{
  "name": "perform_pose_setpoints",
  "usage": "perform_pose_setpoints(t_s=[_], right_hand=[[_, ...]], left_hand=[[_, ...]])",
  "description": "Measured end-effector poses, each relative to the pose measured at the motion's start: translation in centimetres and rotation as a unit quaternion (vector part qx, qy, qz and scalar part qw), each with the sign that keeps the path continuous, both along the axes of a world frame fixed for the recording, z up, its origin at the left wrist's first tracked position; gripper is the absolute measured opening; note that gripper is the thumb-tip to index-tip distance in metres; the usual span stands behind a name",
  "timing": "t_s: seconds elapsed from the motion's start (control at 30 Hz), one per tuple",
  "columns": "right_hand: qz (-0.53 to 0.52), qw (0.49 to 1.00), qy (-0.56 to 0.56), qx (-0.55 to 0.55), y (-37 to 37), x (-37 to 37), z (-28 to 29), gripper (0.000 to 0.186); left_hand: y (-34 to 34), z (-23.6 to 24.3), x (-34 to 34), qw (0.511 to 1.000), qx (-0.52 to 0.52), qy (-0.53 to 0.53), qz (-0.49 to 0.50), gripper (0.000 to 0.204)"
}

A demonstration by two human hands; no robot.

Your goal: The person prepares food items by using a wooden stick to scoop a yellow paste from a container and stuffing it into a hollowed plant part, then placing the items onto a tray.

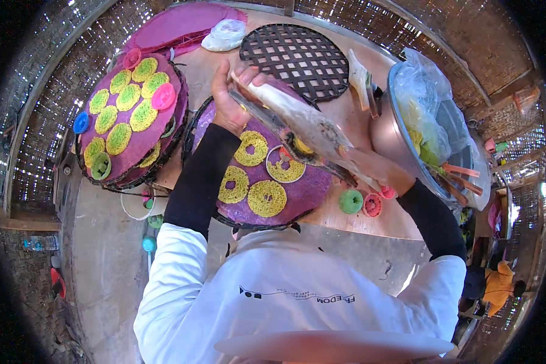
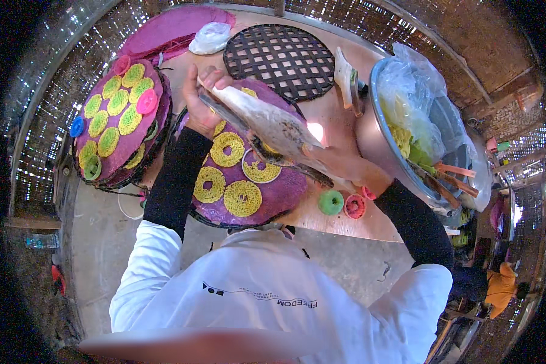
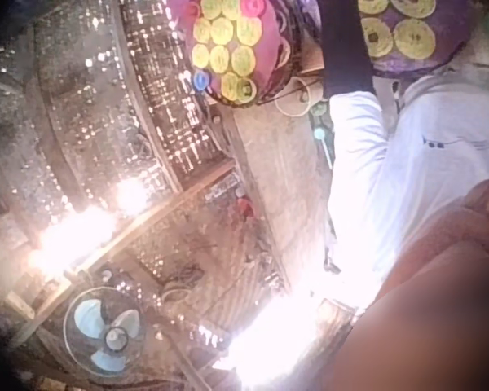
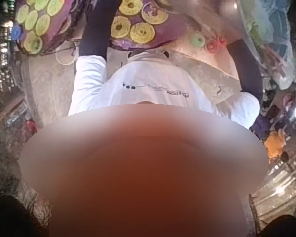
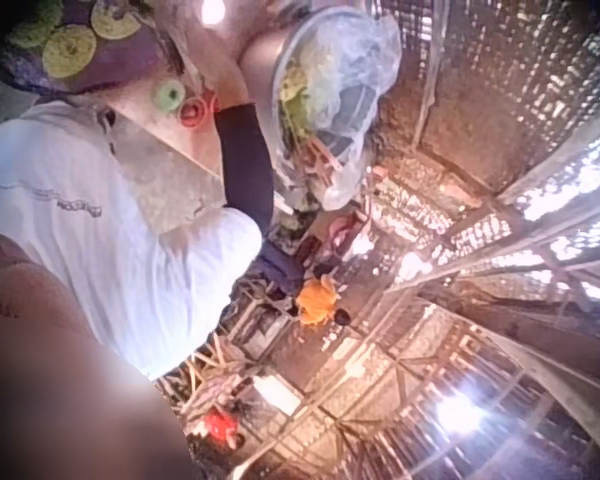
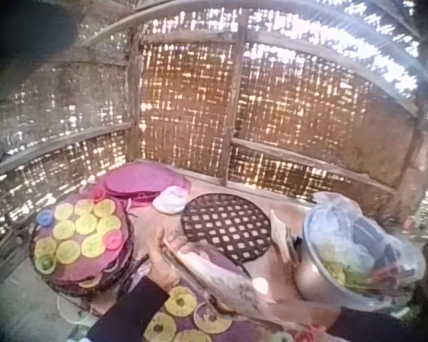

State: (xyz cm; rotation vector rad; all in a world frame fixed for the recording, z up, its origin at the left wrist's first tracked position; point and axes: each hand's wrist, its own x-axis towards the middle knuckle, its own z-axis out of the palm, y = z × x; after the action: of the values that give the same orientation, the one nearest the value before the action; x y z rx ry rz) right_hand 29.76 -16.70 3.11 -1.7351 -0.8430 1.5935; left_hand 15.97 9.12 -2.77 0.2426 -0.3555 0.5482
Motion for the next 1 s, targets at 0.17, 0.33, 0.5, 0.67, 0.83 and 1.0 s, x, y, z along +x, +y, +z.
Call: perform_pose_setpoints(t_s=[0.17,0.33,0.5,0.67,0.83,1.0], right_hand=[[-0.007,1.0,-0.02,-0.007,0.5,0.4,-2.0,0.059],[-0.03,0.998,-0.056,-0.01,1.6,-0.7,-1.4,0.058],[0.02,0.996,-0.083,-0.013,2.2,-1.0,-1.8,0.06],[0.031,0.995,-0.08,-0.052,1.8,-0.7,-1.8,0.06],[0.022,0.996,-0.069,-0.057,0.5,-0.7,0.6,0.054],[-0.072,0.991,-0.1,0.048,-1.6,0.1,1.0,0.047]], left_hand=[[0.3,-1.5,-0.5,0.999,0.021,0.011,0.033,0.037],[0.5,-1.7,-1.8,0.999,0.002,0.021,0.042,0.038],[0.6,-1.2,-3.0,0.996,-0.047,0.05,0.064,0.035],[-0.3,-2.2,-3.5,0.988,-0.064,0.09,0.105,0.033],[-1.5,-4.0,-2.3,0.997,-0.043,0.027,0.057,0.025],[-3.4,0.6,-2.0,0.998,0.024,0.055,0.037,0.068]])
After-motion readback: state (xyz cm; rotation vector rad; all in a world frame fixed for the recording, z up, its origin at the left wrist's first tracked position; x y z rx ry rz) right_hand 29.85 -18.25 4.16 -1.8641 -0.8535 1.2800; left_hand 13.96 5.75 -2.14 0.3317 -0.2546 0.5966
